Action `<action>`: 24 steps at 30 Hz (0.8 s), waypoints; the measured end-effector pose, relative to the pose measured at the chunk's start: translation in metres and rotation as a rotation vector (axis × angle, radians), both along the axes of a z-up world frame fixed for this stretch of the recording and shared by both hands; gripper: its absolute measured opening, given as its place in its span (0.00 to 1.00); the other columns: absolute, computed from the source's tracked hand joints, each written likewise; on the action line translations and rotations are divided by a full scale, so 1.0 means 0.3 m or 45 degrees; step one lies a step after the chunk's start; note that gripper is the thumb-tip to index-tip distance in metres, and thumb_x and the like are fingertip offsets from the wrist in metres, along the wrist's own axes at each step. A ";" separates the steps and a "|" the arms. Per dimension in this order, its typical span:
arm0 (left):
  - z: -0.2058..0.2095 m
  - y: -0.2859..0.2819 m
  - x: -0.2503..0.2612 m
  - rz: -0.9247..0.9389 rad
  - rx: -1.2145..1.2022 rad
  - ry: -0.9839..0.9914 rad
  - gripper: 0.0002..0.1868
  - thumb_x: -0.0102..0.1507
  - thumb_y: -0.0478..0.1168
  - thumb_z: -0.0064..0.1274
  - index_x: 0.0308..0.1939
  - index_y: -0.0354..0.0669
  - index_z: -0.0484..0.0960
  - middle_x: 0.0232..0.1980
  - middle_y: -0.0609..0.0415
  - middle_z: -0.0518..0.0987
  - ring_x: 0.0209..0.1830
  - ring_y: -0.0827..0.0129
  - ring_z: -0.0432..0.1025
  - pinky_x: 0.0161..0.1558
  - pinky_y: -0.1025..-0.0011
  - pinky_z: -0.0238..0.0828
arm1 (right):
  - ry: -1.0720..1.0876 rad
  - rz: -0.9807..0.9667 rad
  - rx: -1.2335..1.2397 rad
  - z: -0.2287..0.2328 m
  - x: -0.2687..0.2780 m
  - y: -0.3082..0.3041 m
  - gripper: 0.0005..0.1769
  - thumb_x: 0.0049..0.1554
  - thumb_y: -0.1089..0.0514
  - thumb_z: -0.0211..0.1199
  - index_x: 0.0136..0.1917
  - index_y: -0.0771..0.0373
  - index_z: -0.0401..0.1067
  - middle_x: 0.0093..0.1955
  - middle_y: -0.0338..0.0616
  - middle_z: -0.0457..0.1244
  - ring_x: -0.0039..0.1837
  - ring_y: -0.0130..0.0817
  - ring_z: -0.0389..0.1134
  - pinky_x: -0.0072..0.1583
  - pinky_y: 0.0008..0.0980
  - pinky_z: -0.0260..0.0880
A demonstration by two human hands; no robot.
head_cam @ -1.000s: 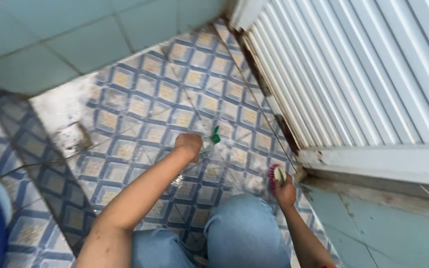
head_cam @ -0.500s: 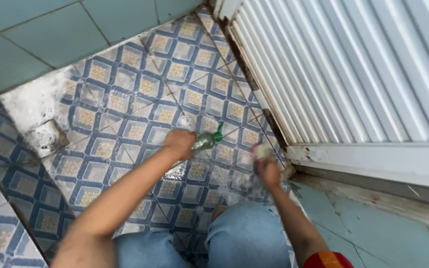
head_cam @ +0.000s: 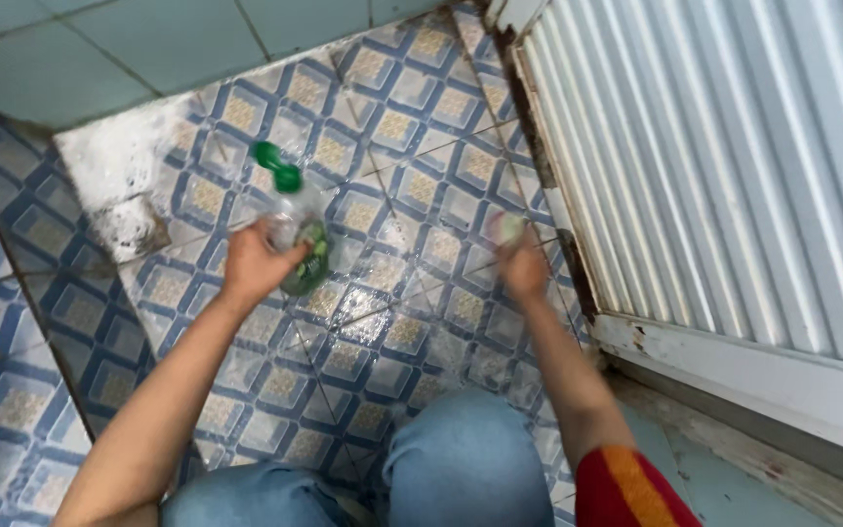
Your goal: The person squats on a tiled floor and scrubs the floor and lower wall with a brush while applying liquid detergent from a bottle. They rinse the brush in a blue bucket and continue scrubbing different sections of the floor and wall.
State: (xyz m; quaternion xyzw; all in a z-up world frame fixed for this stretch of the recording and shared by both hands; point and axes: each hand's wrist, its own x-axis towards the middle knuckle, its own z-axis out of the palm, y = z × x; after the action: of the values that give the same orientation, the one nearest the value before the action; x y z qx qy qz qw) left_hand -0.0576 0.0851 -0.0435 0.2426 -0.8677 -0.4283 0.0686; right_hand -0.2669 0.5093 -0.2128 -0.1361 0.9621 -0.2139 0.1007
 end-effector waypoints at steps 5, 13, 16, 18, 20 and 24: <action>0.006 -0.046 0.018 0.163 -0.167 -0.051 0.25 0.55 0.49 0.73 0.45 0.32 0.83 0.35 0.43 0.85 0.31 0.60 0.80 0.36 0.64 0.75 | -0.004 0.084 -0.078 -0.117 0.133 -0.262 0.21 0.60 0.51 0.55 0.65 0.59 0.68 0.52 0.55 0.69 0.51 0.49 0.72 0.52 0.51 0.70; 0.061 -0.040 0.039 0.279 0.070 0.122 0.22 0.56 0.47 0.69 0.47 0.35 0.86 0.32 0.51 0.84 0.24 0.74 0.74 0.29 0.73 0.69 | -0.016 0.569 0.040 -0.120 0.207 -0.277 0.14 0.49 0.49 0.61 0.50 0.48 0.69 0.55 0.43 0.69 0.52 0.40 0.71 0.51 0.50 0.69; 0.071 -0.059 0.083 0.346 0.096 0.133 0.21 0.57 0.47 0.69 0.46 0.35 0.86 0.31 0.52 0.84 0.23 0.77 0.71 0.28 0.74 0.67 | 0.213 0.136 -0.136 -0.042 -0.083 -0.207 0.24 0.58 0.45 0.60 0.59 0.65 0.70 0.40 0.50 0.68 0.38 0.48 0.70 0.38 0.47 0.68; 0.079 -0.079 0.101 0.388 0.049 0.101 0.21 0.57 0.46 0.70 0.45 0.34 0.86 0.30 0.51 0.83 0.22 0.75 0.70 0.27 0.72 0.65 | 0.126 0.121 -0.183 -0.036 -0.068 -0.325 0.26 0.63 0.45 0.58 0.62 0.69 0.70 0.36 0.52 0.67 0.35 0.49 0.69 0.37 0.46 0.69; 0.087 -0.087 0.112 0.419 -0.011 0.023 0.21 0.56 0.45 0.71 0.45 0.33 0.86 0.28 0.49 0.82 0.20 0.73 0.69 0.26 0.71 0.64 | -0.110 0.178 -0.128 -0.035 0.079 -0.477 0.20 0.67 0.47 0.54 0.63 0.65 0.70 0.40 0.52 0.68 0.40 0.47 0.70 0.42 0.47 0.70; 0.093 -0.074 0.119 0.395 0.012 0.090 0.23 0.55 0.45 0.70 0.48 0.34 0.84 0.33 0.49 0.85 0.22 0.72 0.73 0.28 0.72 0.68 | -0.060 0.718 -0.192 -0.078 0.451 -0.684 0.20 0.62 0.54 0.56 0.66 0.60 0.69 0.46 0.50 0.69 0.45 0.44 0.72 0.48 0.45 0.74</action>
State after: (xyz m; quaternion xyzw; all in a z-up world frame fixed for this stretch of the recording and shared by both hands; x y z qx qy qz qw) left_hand -0.0219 0.0628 -0.0157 0.3587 -0.8149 -0.4250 0.1632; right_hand -0.1316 0.3041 -0.2362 -0.4003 0.8650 -0.2514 0.1681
